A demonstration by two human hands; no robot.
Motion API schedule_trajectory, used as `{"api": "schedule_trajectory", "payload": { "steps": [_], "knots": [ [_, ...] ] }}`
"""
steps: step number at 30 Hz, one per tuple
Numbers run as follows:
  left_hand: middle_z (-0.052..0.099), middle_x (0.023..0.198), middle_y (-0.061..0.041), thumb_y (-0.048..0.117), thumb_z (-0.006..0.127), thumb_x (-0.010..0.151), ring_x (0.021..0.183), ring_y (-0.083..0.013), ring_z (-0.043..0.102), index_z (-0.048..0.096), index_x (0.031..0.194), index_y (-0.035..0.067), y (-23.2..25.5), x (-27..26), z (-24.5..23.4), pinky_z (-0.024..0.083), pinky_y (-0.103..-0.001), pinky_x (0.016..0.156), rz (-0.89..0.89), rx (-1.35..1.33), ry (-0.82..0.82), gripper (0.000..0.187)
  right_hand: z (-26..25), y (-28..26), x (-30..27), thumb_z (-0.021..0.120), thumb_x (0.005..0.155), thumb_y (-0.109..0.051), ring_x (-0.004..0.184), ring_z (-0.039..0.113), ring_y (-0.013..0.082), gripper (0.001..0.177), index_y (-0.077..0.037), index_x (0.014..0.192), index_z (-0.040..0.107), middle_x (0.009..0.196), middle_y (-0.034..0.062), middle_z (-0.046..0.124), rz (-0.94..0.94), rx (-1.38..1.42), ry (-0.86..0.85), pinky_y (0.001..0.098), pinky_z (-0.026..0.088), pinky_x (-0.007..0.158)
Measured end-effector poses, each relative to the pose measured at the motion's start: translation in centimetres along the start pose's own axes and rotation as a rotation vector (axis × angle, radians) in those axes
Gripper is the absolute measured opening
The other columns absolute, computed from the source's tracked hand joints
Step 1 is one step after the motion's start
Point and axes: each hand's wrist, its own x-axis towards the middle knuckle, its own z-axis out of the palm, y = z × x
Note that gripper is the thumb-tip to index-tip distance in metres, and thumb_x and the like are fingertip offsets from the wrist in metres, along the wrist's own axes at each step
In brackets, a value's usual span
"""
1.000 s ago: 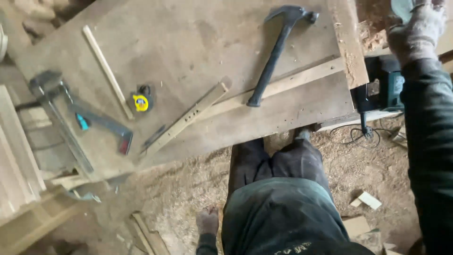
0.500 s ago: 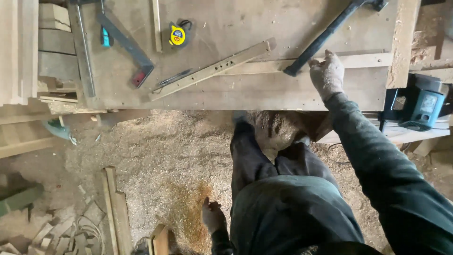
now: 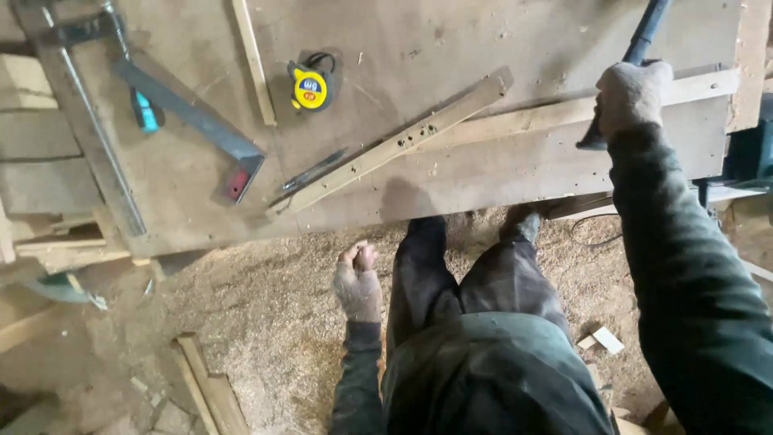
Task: Measuring wood with a tape measure, marking with a pencil, and hammering nails to join wood pieces.
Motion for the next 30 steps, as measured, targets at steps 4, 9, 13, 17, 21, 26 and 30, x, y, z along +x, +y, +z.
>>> {"api": "schedule_trajectory", "payload": {
  "steps": [4,9,13,17,21,26,30],
  "knots": [
    [0.078,0.098,-0.018,0.018,0.058,0.1,0.089,-0.0242,0.079,0.066,0.11,0.001,4.5,6.3,4.9,0.067,-0.033,0.084,0.25,-0.231,-0.083,0.021,-3.3,2.2,-7.3,0.063,0.099,-0.017,0.055,0.05,0.0001,0.014,-0.012,0.108,0.054,0.081,-0.0064,0.059,-0.228,0.192,-0.059,0.0179,0.046,0.044],
    [0.072,0.085,-0.01,0.008,0.053,0.103,0.076,-0.0195,0.072,0.061,0.11,0.002,5.0,8.8,10.6,0.064,-0.031,0.078,0.433,-0.321,-0.039,0.012,-5.5,11.6,-11.8,0.063,0.107,-0.04,0.059,0.056,0.0073,0.032,-0.02,0.083,0.055,0.069,-0.0073,0.053,-0.475,0.135,-0.128,0.0298,0.058,0.06],
    [0.075,0.083,-0.003,0.032,0.054,0.103,0.076,-0.0184,0.072,0.069,0.111,0.011,1.6,4.0,12.5,0.06,-0.034,0.068,0.325,-0.03,-0.219,0.027,-6.7,14.4,-13.0,0.062,0.105,-0.009,0.06,0.055,0.0108,0.012,-0.004,0.112,0.071,0.085,0.0052,0.064,-0.39,-0.053,-0.048,0.0265,0.05,0.054],
    [0.075,0.085,-0.011,0.032,0.057,0.101,0.073,-0.0255,0.08,0.07,0.106,0.009,-3.8,-0.7,13.0,0.067,-0.031,0.06,0.196,-0.099,-0.258,0.027,-5.3,14.6,-8.4,0.068,0.104,-0.003,0.052,0.055,0.0165,0.077,-0.009,0.172,0.031,0.114,0.0157,0.081,-1.278,-0.668,-0.148,0.0304,0.043,0.043],
    [0.079,0.088,-0.006,0.03,0.061,0.099,0.079,-0.0243,0.077,0.072,0.114,0.021,-8.7,-2.9,11.9,0.061,-0.04,0.069,0.253,0.141,-0.1,0.021,-0.4,7.9,-6.4,0.066,0.094,0.007,0.096,0.071,0.0409,0.034,0.008,0.127,0.071,0.129,0.0321,0.069,-1.257,-0.652,-0.399,0.0517,0.064,0.07],
    [0.075,0.098,-0.018,0.009,0.059,0.094,0.075,-0.024,0.077,0.07,0.111,0.005,-12.2,-4.8,11.9,0.069,-0.033,0.067,-0.074,-0.209,0.043,0.021,6.1,1.3,-4.5,0.066,0.089,-0.004,0.13,0.057,0.0429,0.053,-0.003,0.141,0.069,0.131,0.0312,0.067,-1.424,-0.624,-0.438,0.0629,0.057,0.075],
    [0.078,0.101,-0.017,0.012,0.064,0.093,0.08,-0.0235,0.08,0.071,0.113,0.003,-9.8,-7.6,11.6,0.064,-0.029,0.072,-0.338,-0.317,0.071,0.022,9.4,1.7,0.2,0.063,0.098,-0.013,0.097,0.068,0.038,0.018,0.001,0.097,0.075,0.106,0.0228,0.074,-1.433,-0.648,-0.471,0.0503,0.06,0.078]
  ]
}}
